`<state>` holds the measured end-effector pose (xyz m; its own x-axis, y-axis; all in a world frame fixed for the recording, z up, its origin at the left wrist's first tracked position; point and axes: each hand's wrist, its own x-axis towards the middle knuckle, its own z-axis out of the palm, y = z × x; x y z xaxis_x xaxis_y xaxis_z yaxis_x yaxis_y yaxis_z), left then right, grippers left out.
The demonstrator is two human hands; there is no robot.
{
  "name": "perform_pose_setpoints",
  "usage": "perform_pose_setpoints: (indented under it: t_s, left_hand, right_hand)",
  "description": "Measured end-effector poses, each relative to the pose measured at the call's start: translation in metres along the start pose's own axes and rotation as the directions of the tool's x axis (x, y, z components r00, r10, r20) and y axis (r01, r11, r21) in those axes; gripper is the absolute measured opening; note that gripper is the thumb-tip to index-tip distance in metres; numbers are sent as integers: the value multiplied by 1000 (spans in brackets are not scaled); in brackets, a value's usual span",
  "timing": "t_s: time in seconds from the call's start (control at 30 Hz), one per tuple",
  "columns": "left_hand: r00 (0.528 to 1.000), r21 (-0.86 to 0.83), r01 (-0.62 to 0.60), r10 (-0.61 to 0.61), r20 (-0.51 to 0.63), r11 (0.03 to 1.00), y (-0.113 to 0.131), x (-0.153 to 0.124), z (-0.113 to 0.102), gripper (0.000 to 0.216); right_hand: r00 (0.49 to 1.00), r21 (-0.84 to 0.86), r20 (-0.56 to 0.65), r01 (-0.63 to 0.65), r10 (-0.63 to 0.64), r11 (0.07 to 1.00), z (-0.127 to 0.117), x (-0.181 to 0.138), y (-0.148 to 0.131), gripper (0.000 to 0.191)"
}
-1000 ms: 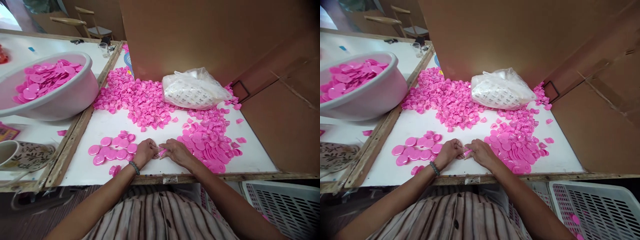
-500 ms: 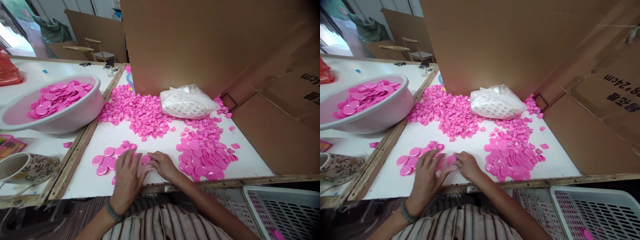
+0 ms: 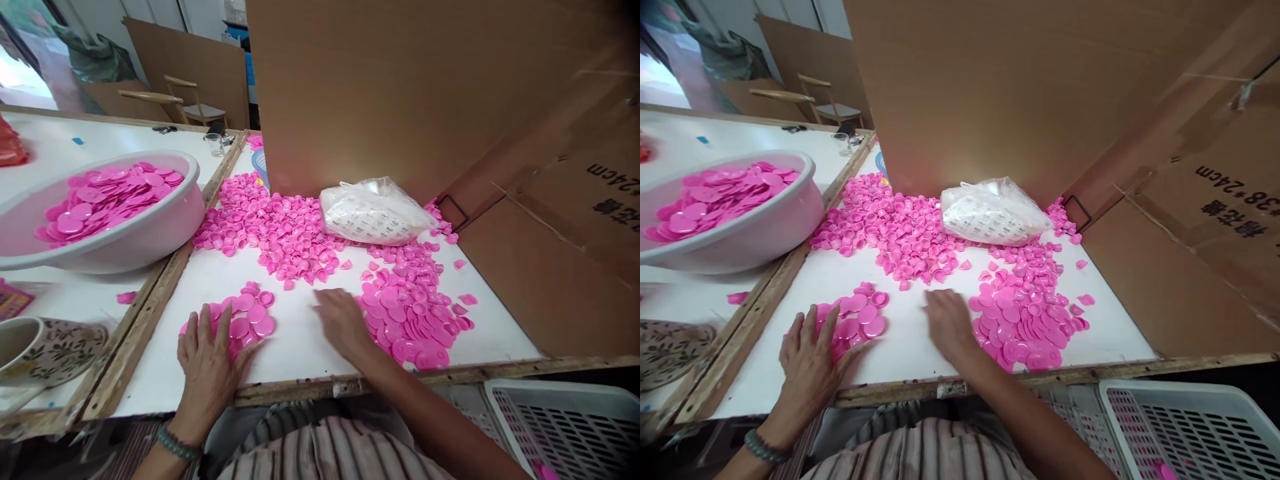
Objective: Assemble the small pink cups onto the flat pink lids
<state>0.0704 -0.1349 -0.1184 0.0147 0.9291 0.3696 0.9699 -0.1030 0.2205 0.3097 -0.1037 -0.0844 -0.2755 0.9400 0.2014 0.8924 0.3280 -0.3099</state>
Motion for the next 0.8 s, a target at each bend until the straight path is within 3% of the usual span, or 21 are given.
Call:
perform_pose_setpoints:
  t_s: [0.07,0.17,0.37,0.43,0.53,0.63,0.8]
  left_hand:
    - [999,-10,-37,37,-2,999,12,7,-7,66]
    - [989,-27,-135,137,64,990,38,23,-10,59]
    - [968,-45,-200,204,146,979,80,62,11,52]
    - [960,-68,-221,229,162,973,84,68,19,43]
    - [934,-133,-291,311,175,947,84,67,27,27]
    - [907,-210,-356,391,156,910,79,60,26,24]
    - [956,-257,-270,290,42,928,66,48,11,21]
  right_hand:
    - [986,-188,-36,-164,160,968,-10,-14,27,21]
    - [982,-275,-13,-183,187,944,-6,-28,46,15]
    - [993,-9,108,40,-39,999,20,-8,18,25]
    - [994,72,83,59,-65,996,21,7,16,27]
    - [999,197,-14,33,-31,980,21,25,25,30]
    - [997,313,-7,73,-75,947,21,34,35,34]
    - [979,360,63,157,-192,920,27,40,28,32]
